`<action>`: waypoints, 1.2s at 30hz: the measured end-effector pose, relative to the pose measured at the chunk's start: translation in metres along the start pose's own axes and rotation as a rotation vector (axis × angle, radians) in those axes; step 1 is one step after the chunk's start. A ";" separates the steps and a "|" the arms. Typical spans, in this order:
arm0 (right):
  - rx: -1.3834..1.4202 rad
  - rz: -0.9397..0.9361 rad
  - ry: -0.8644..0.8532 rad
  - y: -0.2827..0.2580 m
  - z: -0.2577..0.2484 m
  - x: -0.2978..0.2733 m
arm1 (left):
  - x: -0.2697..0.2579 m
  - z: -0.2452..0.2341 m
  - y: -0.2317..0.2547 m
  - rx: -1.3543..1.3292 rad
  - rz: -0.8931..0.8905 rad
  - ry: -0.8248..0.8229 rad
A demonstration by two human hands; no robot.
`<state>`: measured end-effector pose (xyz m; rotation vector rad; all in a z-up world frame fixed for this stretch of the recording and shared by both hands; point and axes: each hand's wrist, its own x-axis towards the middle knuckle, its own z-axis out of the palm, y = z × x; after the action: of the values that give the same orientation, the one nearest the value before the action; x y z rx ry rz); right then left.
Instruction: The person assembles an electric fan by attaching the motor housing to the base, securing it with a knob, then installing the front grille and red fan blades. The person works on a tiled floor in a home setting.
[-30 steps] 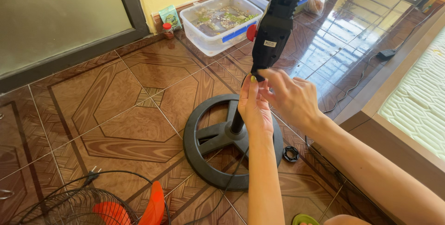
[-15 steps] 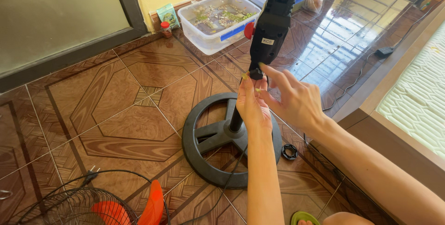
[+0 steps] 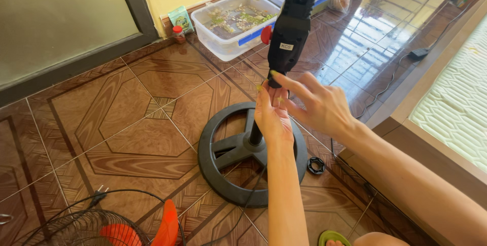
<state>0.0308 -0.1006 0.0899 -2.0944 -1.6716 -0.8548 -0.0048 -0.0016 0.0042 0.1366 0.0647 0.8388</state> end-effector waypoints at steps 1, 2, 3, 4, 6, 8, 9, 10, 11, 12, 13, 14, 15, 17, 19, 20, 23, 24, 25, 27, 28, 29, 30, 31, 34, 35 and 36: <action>-0.015 -0.017 -0.001 0.002 0.002 0.002 | -0.001 -0.001 -0.001 -0.004 -0.007 -0.003; -0.029 -0.035 -0.002 0.003 0.003 0.003 | -0.001 -0.001 -0.003 0.000 -0.006 -0.001; -0.042 -0.055 0.001 0.003 0.005 0.004 | -0.001 -0.001 -0.003 0.005 0.000 -0.002; -0.026 -0.034 0.019 0.002 0.004 0.001 | -0.001 -0.001 -0.002 0.010 0.006 -0.004; 0.010 -0.003 0.055 -0.003 0.000 -0.009 | -0.001 0.001 -0.002 0.007 0.004 0.012; -0.029 -0.032 0.061 -0.008 -0.001 -0.014 | 0.000 0.000 0.001 0.012 0.005 0.018; -0.058 -0.046 0.064 -0.007 -0.003 -0.014 | 0.000 0.001 -0.001 0.009 0.001 0.014; -0.060 -0.030 0.059 -0.005 -0.003 -0.011 | 0.001 0.002 -0.002 0.006 -0.002 0.009; -0.059 -0.011 0.051 -0.004 -0.001 -0.008 | 0.001 0.001 -0.003 0.004 0.006 0.002; -0.059 0.009 0.044 -0.003 0.000 -0.004 | 0.000 0.000 -0.004 0.002 0.013 -0.004; -0.033 -0.031 0.049 -0.001 0.003 0.002 | 0.000 -0.001 -0.003 0.003 0.023 -0.012; -0.009 -0.070 0.055 0.001 0.005 0.007 | 0.000 -0.003 -0.002 -0.002 0.018 -0.019; 0.013 -0.111 0.060 0.003 0.004 0.008 | 0.000 -0.004 -0.002 -0.010 0.013 -0.028; 0.016 -0.030 0.015 0.004 0.002 0.006 | 0.001 -0.005 -0.004 -0.017 0.003 -0.023; 0.012 0.008 -0.001 0.002 -0.003 0.001 | 0.002 -0.005 -0.003 -0.012 0.000 0.006; 0.007 0.008 0.004 0.002 -0.006 -0.002 | 0.004 -0.005 -0.003 -0.008 0.008 0.001; 0.020 -0.010 0.036 0.002 -0.007 -0.001 | 0.005 -0.008 -0.005 0.013 0.001 0.019; 0.024 -0.020 0.050 0.004 -0.007 0.003 | 0.007 -0.008 -0.005 0.019 -0.015 0.038; 0.001 -0.062 0.031 0.006 -0.006 0.007 | 0.006 -0.010 -0.005 0.025 -0.032 0.061; -0.038 -0.148 -0.005 0.009 -0.002 0.017 | 0.006 -0.012 -0.004 -0.007 -0.039 0.017; -0.033 -0.142 -0.013 0.009 -0.003 0.016 | 0.005 -0.013 -0.002 -0.023 -0.040 -0.005; -0.029 -0.142 -0.017 0.009 -0.004 0.016 | 0.006 -0.012 0.001 0.027 -0.048 -0.016; -0.025 -0.141 -0.021 0.009 -0.005 0.015 | 0.005 -0.012 0.005 0.076 -0.056 -0.027; -0.021 -0.105 -0.045 0.008 -0.005 0.013 | 0.004 -0.012 0.010 0.127 -0.063 -0.036; -0.020 -0.053 -0.076 0.007 -0.006 0.007 | 0.008 -0.008 0.028 0.343 -0.080 0.044; -0.024 -0.075 -0.058 0.009 -0.006 0.009 | 0.011 -0.007 0.036 0.424 -0.057 0.018; -0.027 -0.096 -0.040 0.010 -0.005 0.012 | 0.015 -0.005 0.045 0.504 -0.034 -0.007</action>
<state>0.0408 -0.0976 0.1026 -2.0760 -1.8041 -0.8750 -0.0284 0.0399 0.0054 0.6108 0.2709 0.7748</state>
